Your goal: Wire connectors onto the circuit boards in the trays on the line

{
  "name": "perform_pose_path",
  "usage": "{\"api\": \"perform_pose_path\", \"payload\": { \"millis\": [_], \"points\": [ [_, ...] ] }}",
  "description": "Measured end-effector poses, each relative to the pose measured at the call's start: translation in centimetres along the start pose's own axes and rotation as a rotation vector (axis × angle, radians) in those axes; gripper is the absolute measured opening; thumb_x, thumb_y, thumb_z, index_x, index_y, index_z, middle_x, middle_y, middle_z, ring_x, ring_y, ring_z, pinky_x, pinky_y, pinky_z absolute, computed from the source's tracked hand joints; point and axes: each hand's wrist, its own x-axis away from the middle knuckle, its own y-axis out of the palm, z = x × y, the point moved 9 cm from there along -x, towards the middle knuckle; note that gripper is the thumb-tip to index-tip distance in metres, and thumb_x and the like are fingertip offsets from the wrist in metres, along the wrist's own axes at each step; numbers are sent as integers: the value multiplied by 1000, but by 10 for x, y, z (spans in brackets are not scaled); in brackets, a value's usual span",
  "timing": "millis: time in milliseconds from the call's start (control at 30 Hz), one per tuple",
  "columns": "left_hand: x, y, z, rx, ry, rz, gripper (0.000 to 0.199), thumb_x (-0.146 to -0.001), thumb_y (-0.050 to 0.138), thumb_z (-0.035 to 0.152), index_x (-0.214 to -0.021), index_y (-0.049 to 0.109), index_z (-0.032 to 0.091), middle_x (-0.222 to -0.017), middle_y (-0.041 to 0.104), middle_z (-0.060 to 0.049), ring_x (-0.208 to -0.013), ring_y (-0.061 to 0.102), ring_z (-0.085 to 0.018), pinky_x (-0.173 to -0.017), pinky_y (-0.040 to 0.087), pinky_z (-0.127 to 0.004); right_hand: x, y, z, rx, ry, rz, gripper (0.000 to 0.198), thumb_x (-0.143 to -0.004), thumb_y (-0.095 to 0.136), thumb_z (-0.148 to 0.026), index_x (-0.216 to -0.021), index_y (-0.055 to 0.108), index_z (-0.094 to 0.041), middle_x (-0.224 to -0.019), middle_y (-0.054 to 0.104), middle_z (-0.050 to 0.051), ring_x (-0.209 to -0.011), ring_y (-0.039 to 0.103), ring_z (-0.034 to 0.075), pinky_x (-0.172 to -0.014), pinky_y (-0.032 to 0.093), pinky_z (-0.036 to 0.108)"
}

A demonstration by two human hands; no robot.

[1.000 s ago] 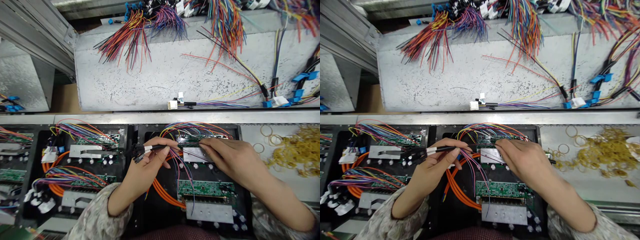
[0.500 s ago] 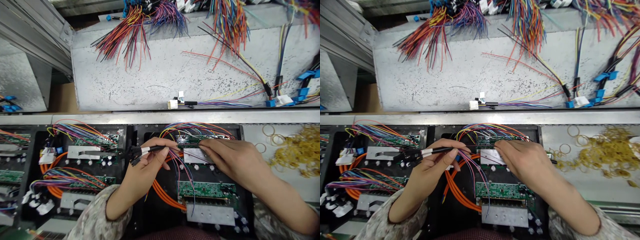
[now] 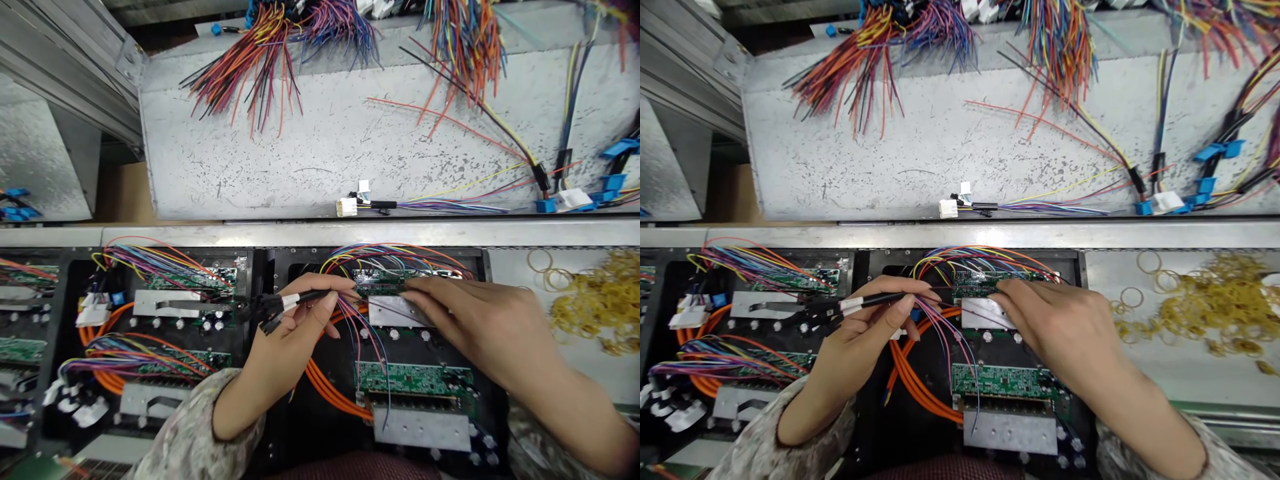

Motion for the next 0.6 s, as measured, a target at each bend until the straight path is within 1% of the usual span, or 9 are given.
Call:
{"api": "perform_pose_path", "payload": {
  "millis": [67,100,167,233,300,367,467,600],
  "points": [
    [0,0,0,-4,3,6,14,-93,60,24,-95,72,20,-97,73,-6,-80,69,-15,-56,59,-18,2,-15,-5,-4,31,44,20,-97,55,-34,-104,66,-18,-77,72,4,-62,65,18,-57,45,33],
    [0,0,0,-6,7,13,14,-93,59,25,-95,72,19,-97,73,-6,-80,69,-15,-56,60,-18,3,-19,-9,-10,28,44,21,-97,56,-34,-105,66,-18,-78,72,5,-66,66,19,-59,46,34],
    [0,-1,-1,-9,11,29,15,-93,59,26,-95,72,19,-99,72,-6,-76,68,-13,-55,60,-18,4,-19,-18,-37,6,11,17,-97,55,-30,-100,67,-19,-79,71,5,-69,66,19,-60,47,33],
    [0,-1,-3,-8,0,43,15,-92,60,28,-94,71,19,-100,71,-5,-71,67,-12,-55,60,-19,4,-16,-18,-82,30,33,15,-97,53,-24,-94,66,-19,-82,72,5,-70,67,18,-60,47,31],
    [0,0,-4,9,-3,49,15,-91,62,30,-94,72,19,-100,71,-5,-74,68,-13,-55,61,-19,3,-12,-11,-131,92,92,14,-97,53,-22,-97,66,-19,-86,74,4,-72,68,16,-64,50,29],
    [0,1,-4,35,18,48,15,-91,63,30,-97,73,20,-98,72,-5,-80,69,-15,-55,61,-19,2,-2,-5,-133,135,110,16,-97,53,-24,-102,67,-19,-89,75,4,-74,70,17,-66,51,29],
    [1,1,-4,49,56,55,16,-91,63,29,-99,73,20,-97,73,-6,-82,69,-15,-52,59,-18,-1,16,-3,-90,138,66,20,-98,51,-27,-101,69,-19,-87,75,4,-72,70,18,-64,50,30],
    [0,0,-6,35,73,66,16,-91,63,30,-99,72,22,-99,73,-6,-83,69,-15,-52,58,-18,-4,24,-3,-28,131,67,22,-97,51,-28,-98,70,-18,-86,76,5,-69,70,18,-59,47,29]
  ]
}}
